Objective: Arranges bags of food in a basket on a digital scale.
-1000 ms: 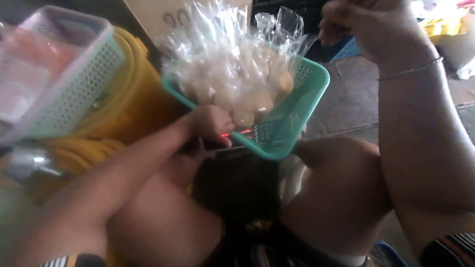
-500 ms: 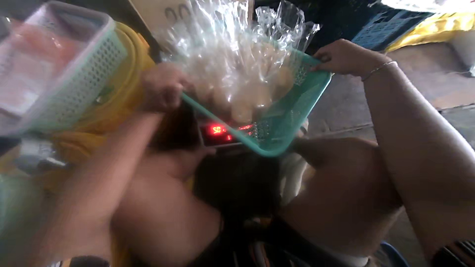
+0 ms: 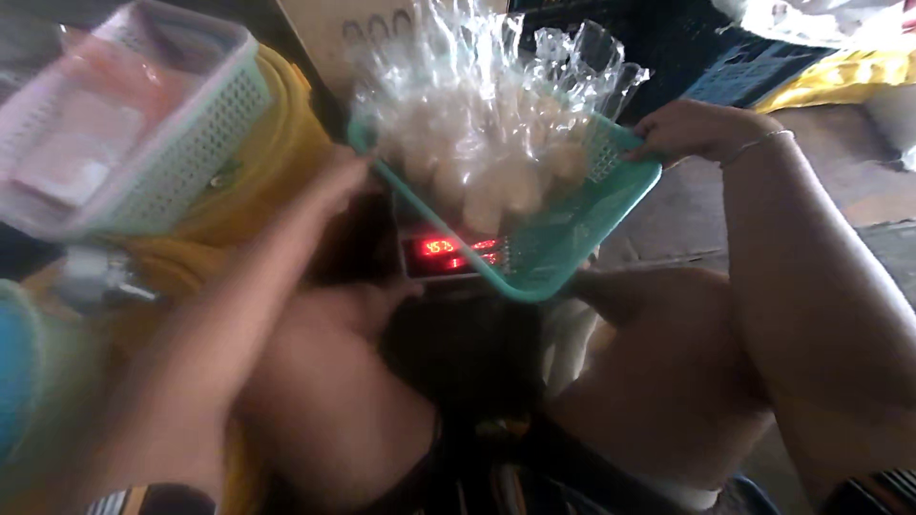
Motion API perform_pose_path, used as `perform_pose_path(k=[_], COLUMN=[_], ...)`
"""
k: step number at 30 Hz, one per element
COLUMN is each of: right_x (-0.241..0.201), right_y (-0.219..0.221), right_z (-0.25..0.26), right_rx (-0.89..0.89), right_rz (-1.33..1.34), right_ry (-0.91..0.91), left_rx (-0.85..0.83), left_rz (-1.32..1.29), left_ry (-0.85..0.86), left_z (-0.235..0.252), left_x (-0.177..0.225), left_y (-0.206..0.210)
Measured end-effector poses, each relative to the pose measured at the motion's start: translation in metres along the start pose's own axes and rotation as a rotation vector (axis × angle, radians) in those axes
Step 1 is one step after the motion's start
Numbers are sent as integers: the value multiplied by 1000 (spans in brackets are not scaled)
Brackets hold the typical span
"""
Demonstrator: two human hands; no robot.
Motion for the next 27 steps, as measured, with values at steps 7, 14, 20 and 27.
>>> perform_pose_path(k=[7,14,20,27], right_x=[36,16,-15,-44], right_y=[16,44,41,67], right_z=[-5,-33,-31,-45], right_rx=[-173,-439,-420,-548], right_rz=[89,115,7,111], right_ry=[61,-87,-69,-120], left_rx=[-68,36,36,145], left_rz=[-9,317,447,538], left_ry=[150,239,237,258], left_z=[26,13,8,24], left_x=[17,44,51,44], left_y=[14,23,21,0])
Point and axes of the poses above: each hand's wrist, its own z-axis towards the middle knuckle, its own y-axis out of the palm, x = y × z, the point moved 9 cm from there along z, towards the middle knuckle, and after that the axes turned 8 degrees about -y, right-handed, at the moved point
